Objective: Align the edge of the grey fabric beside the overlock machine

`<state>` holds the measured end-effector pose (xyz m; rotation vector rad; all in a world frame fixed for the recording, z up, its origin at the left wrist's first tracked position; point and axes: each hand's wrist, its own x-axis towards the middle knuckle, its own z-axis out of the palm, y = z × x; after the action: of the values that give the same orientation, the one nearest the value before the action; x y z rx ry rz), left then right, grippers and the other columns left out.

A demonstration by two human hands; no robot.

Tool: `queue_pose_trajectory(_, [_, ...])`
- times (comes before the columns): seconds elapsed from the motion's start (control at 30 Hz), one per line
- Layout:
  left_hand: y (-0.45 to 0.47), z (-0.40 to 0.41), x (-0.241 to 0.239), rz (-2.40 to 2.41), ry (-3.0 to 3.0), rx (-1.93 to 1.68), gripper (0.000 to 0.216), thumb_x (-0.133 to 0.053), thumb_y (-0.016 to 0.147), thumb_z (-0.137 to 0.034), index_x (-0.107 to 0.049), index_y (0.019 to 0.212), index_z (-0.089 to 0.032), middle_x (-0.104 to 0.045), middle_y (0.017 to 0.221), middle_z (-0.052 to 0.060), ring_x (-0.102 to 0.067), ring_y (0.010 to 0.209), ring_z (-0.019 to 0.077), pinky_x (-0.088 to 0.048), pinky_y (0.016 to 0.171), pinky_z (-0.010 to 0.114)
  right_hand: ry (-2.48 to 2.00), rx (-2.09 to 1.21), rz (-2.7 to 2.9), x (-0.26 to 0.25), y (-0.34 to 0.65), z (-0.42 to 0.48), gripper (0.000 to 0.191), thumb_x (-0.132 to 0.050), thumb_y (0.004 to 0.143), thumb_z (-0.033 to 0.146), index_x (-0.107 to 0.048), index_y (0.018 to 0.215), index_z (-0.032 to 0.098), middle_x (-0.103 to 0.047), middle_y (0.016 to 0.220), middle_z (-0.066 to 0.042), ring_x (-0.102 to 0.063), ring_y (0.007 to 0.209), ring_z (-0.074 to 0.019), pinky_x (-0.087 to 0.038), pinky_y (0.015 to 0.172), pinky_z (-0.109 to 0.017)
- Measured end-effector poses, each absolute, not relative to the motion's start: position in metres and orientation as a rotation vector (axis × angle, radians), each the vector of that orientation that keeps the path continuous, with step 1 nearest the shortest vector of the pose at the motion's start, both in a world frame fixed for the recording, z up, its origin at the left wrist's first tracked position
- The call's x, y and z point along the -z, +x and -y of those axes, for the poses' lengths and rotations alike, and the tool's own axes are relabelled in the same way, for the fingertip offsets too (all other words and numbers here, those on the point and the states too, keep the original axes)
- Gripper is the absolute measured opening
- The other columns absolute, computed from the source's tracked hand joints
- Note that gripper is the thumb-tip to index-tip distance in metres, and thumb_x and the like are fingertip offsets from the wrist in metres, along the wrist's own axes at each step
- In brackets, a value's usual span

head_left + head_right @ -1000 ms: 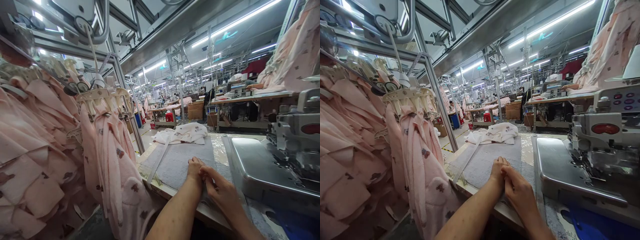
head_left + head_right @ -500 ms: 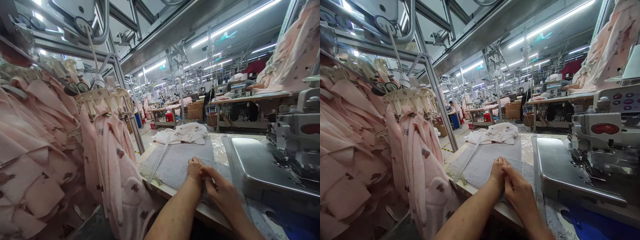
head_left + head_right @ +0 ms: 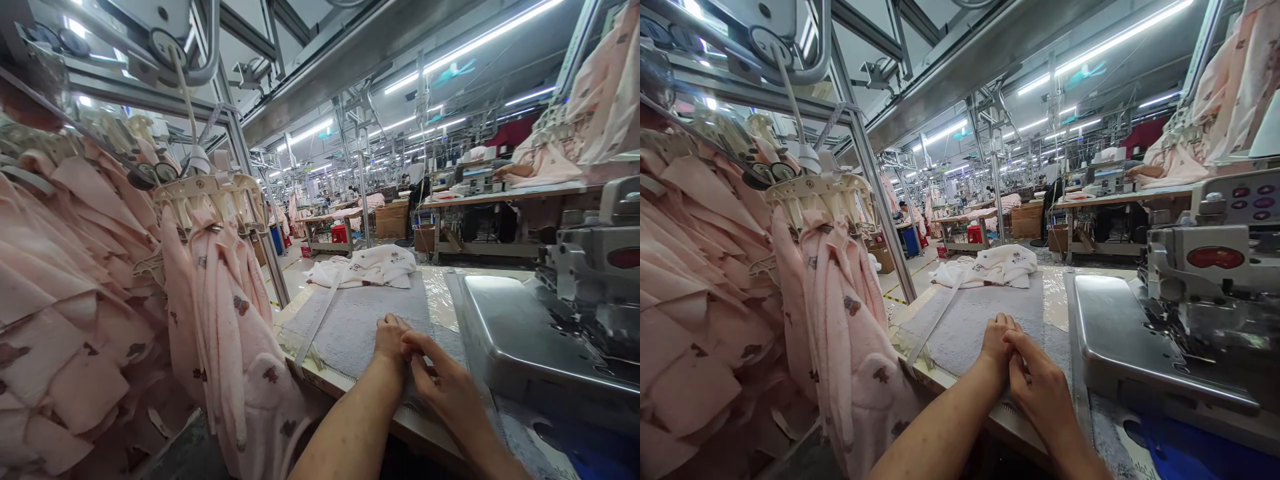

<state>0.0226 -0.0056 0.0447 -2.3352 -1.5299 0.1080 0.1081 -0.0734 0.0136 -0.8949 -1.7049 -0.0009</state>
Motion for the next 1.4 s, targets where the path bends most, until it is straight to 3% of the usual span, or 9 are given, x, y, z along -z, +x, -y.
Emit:
queue_pose_trajectory(0.17, [0.022,0.007,-0.045,1.544,-2.335,-0.104,0.023,-0.051,0.101,-0.034,-0.061,0.106,-0.013,-0.063,0.104,0.006,-0.06,0.095,0.0183,-0.052,0.077,0.031,-0.887,-0.011,1.725,-0.007,0.11,0.069,0.028,-0.044,0.096,0.017,-0.055,0.118,0.03,-0.067,0.112,0.004,-0.068,0.087,-0.0149,-0.057,0.058,-0.019])
queue_pose_trajectory(0.37, [0.022,0.009,-0.046,1.557,-2.348,-0.075,0.025,-0.051,0.102,-0.034,-0.062,0.103,-0.013,-0.064,0.105,0.007,-0.061,0.098,0.0188,-0.052,0.079,0.032,-0.904,0.006,1.709,-0.01,0.108,0.072,0.026,-0.042,0.096,0.019,-0.055,0.115,0.03,-0.066,0.11,0.005,-0.068,0.085,-0.0133,-0.055,0.06,-0.018])
queue_pose_trajectory(0.5, [0.022,0.013,-0.048,1.56,-2.368,-0.05,0.024,-0.051,0.102,-0.032,-0.063,0.101,-0.012,-0.065,0.106,0.007,-0.061,0.102,0.0194,-0.053,0.079,0.032,-1.085,0.08,1.576,-0.018,0.104,0.08,0.025,-0.043,0.093,0.024,-0.058,0.112,0.029,-0.068,0.098,0.005,-0.055,0.049,-0.01,-0.044,0.046,-0.024])
queue_pose_trajectory(0.57, [0.021,0.015,-0.05,1.562,-2.379,-0.039,0.023,-0.052,0.101,-0.032,-0.063,0.1,-0.012,-0.065,0.106,0.007,-0.062,0.103,0.0197,-0.054,0.08,0.032,-1.126,0.06,1.51,-0.023,0.103,0.083,0.023,-0.045,0.092,0.028,-0.059,0.109,0.028,-0.068,0.093,0.004,-0.05,0.043,-0.0089,-0.042,0.045,-0.023])
queue_pose_trajectory(0.73, [0.019,0.016,-0.053,1.573,-2.386,-0.017,0.02,-0.055,0.1,-0.029,-0.063,0.104,-0.011,-0.065,0.107,0.008,-0.062,0.102,0.0197,-0.054,0.08,0.033,-1.062,-0.127,1.444,-0.033,0.103,0.08,0.022,-0.048,0.083,0.038,-0.062,0.094,0.026,-0.07,0.084,0.005,-0.067,0.061,-0.0128,-0.047,0.044,-0.018])
queue_pose_trajectory(0.93, [0.018,0.01,-0.047,1.594,-2.362,0.003,0.016,-0.049,0.101,-0.022,-0.062,0.104,-0.013,-0.064,0.105,0.006,-0.062,0.099,0.0187,-0.053,0.079,0.032,-1.081,-0.227,1.434,-0.037,0.102,0.079,0.028,-0.052,0.078,0.048,-0.065,0.087,0.024,-0.07,0.082,0.002,-0.066,0.058,-0.0151,-0.047,0.045,-0.021])
queue_pose_trajectory(1.2, [0.017,0.011,-0.047,1.585,-2.371,0.017,0.022,-0.049,0.102,-0.029,-0.061,0.11,-0.012,-0.064,0.108,0.007,-0.061,0.101,0.0193,-0.052,0.08,0.032,-1.066,-0.172,1.465,-0.027,0.105,0.075,0.025,-0.047,0.08,0.039,-0.064,0.088,0.023,-0.066,0.083,0.002,-0.064,0.059,-0.0137,-0.045,0.043,-0.021])
queue_pose_trajectory(1.4, [0.017,0.014,-0.05,1.612,-2.374,0.007,0.021,-0.046,0.103,-0.026,-0.061,0.106,-0.012,-0.064,0.107,0.007,-0.06,0.101,0.0194,-0.051,0.079,0.031,-1.048,-0.191,1.495,-0.027,0.104,0.073,0.023,-0.054,0.083,0.045,-0.066,0.089,0.025,-0.066,0.087,0.003,-0.064,0.063,-0.0126,-0.048,0.045,-0.019])
